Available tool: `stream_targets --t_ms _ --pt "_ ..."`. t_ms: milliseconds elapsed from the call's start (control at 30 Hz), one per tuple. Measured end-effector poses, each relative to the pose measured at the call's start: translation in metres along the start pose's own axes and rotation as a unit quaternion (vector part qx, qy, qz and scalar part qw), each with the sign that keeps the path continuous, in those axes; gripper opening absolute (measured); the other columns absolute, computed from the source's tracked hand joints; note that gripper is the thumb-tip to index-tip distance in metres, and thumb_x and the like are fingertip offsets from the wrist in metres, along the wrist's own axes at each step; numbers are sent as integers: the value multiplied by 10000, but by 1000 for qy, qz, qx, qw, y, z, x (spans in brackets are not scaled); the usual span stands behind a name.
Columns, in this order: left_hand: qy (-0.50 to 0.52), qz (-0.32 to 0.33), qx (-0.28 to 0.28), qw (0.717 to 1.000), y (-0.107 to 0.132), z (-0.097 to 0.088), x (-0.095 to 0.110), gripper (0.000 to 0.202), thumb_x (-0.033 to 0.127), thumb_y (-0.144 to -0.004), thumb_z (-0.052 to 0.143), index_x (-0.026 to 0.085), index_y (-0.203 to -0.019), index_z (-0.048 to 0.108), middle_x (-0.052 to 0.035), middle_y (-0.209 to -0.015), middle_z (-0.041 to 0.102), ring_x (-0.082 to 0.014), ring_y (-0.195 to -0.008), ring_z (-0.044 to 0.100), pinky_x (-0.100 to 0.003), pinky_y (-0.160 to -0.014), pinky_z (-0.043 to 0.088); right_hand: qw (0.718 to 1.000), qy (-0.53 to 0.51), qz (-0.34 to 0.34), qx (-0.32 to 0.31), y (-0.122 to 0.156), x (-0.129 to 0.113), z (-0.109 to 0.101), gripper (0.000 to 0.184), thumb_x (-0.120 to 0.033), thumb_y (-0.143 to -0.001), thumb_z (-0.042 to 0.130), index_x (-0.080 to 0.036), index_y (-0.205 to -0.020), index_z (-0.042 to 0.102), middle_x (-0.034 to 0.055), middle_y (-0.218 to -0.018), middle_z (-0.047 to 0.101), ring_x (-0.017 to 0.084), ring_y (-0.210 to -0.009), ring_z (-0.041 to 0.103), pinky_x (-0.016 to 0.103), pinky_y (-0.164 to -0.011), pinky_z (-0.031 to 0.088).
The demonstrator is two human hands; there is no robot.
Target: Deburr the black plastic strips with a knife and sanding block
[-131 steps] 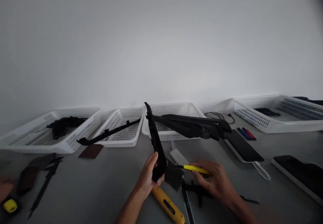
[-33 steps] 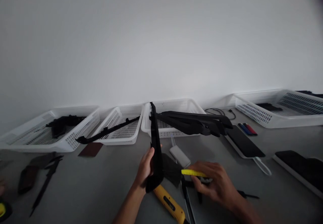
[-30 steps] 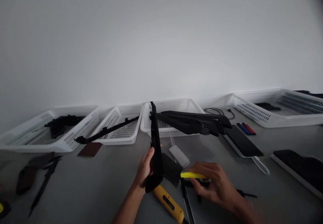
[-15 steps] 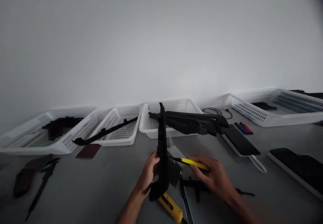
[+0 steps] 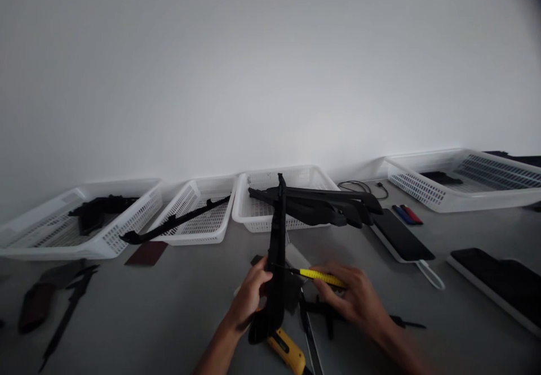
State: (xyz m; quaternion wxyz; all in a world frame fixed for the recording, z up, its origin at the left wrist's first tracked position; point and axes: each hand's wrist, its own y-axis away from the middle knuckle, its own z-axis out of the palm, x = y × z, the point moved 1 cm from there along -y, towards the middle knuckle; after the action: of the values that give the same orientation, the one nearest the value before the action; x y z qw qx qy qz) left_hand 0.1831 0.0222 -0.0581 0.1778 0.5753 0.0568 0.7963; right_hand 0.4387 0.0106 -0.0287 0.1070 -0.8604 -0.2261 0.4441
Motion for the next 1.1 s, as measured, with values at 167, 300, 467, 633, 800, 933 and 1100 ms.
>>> stream_targets --t_ms 167,300,467,633,800,933,1100 --pt "-18 38 -2 999 2 3 4 556 440 -831 802 173 -1317 774 -82 -1098 794 -289 -1076 695 -306 -838 508 1000 -20 4 22 -3 1 3 338 -454 -1069 581 -239 -1091 841 52 -887 831 217 -751 787 285 -728 613" --pt "-26 42 5 999 2 5 4 579 588 -823 837 197 -1250 808 -91 -1185 803 -315 -1138 699 -310 -857 521 998 -17 35 47 -6 4 6 391 -513 -1069 573 -232 -1106 843 72 -901 835 238 -775 792 303 -748 618" --pt "33 28 35 998 -2 5 -3 605 697 -821 816 166 -1113 823 -53 -852 792 -237 -808 721 -291 -689 519 999 -8 40 20 -2 8 0 316 -456 -1042 612 -232 -1000 832 54 -888 833 237 -777 779 298 -729 576" --pt "72 51 64 994 -8 1 -9 521 642 -858 820 177 -1092 810 -29 -778 760 -238 -775 728 -302 -699 541 999 -11 2 -41 1 6 0 200 -319 -977 638 -232 -935 813 12 -785 790 191 -673 714 265 -651 511" --pt "65 57 60 994 -9 1 -8 492 599 -856 831 184 -1119 801 -23 -773 762 -245 -766 734 -299 -659 544 999 -7 22 -23 0 6 1 243 -360 -1007 621 -222 -976 820 29 -824 806 208 -711 741 279 -675 521" --pt "80 63 75 992 -7 1 -9 549 623 -862 807 192 -1202 790 -37 -834 801 -266 -841 763 -300 -697 569 998 -19 11 -67 0 3 1 230 -356 -1004 634 -230 -968 823 26 -830 815 205 -718 748 269 -672 524" --pt "56 52 135 988 -8 -4 -14 631 624 -860 799 230 -1350 741 -74 -1018 839 -324 -1056 779 -355 -840 610 998 -28 50 -15 -5 8 4 321 -461 -1042 613 -233 -1066 839 73 -982 855 259 -861 802 310 -774 586"
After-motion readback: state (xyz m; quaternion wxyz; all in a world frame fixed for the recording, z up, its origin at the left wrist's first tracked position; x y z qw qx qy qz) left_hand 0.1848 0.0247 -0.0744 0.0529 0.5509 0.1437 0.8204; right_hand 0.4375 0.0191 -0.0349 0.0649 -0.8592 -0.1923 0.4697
